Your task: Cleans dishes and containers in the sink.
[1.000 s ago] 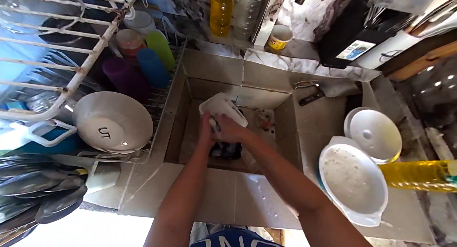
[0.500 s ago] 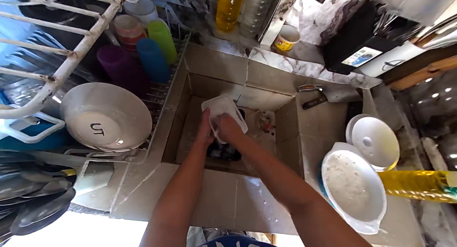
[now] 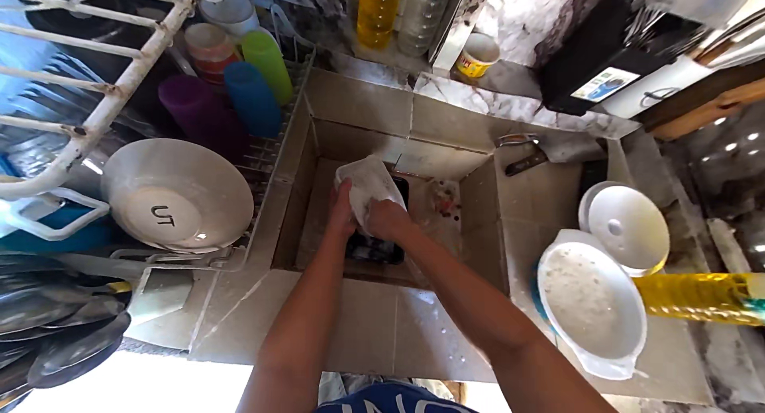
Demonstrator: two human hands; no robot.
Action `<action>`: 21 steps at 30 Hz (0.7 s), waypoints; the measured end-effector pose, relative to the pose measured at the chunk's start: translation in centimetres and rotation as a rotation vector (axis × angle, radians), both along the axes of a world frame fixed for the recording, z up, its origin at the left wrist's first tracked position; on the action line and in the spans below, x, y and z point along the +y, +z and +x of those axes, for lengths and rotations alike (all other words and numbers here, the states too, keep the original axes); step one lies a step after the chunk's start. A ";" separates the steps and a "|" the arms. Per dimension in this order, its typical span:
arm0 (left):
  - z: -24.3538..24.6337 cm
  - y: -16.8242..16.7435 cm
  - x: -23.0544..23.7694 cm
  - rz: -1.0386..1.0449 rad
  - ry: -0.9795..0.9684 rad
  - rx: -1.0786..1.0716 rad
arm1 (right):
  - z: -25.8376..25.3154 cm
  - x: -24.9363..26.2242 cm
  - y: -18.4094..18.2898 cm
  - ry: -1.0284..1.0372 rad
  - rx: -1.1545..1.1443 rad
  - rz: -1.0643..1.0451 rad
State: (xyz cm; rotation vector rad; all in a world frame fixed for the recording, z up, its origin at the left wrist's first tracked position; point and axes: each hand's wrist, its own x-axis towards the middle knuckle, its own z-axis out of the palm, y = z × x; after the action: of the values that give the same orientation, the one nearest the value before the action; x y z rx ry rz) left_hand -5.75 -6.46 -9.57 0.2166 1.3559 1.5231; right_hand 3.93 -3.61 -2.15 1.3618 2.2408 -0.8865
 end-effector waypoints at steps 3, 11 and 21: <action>-0.5 0.1 -0.1 -0.019 -0.052 -0.033 | 1.2 1.1 -2.4 -0.175 0.463 -0.229; 0.5 2.7 -1.6 -0.149 -0.108 -0.233 | 5.0 1.4 -3.9 -0.579 0.938 -0.446; 1.2 3.6 -2.0 0.158 -0.046 -0.243 | 8.4 1.7 -3.1 -0.817 0.715 0.042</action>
State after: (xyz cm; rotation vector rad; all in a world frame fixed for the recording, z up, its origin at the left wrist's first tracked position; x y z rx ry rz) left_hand -4.58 -8.47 -6.01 0.1541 1.0340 1.5646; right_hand 12.33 -1.88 -5.25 2.3214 2.1074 -1.8367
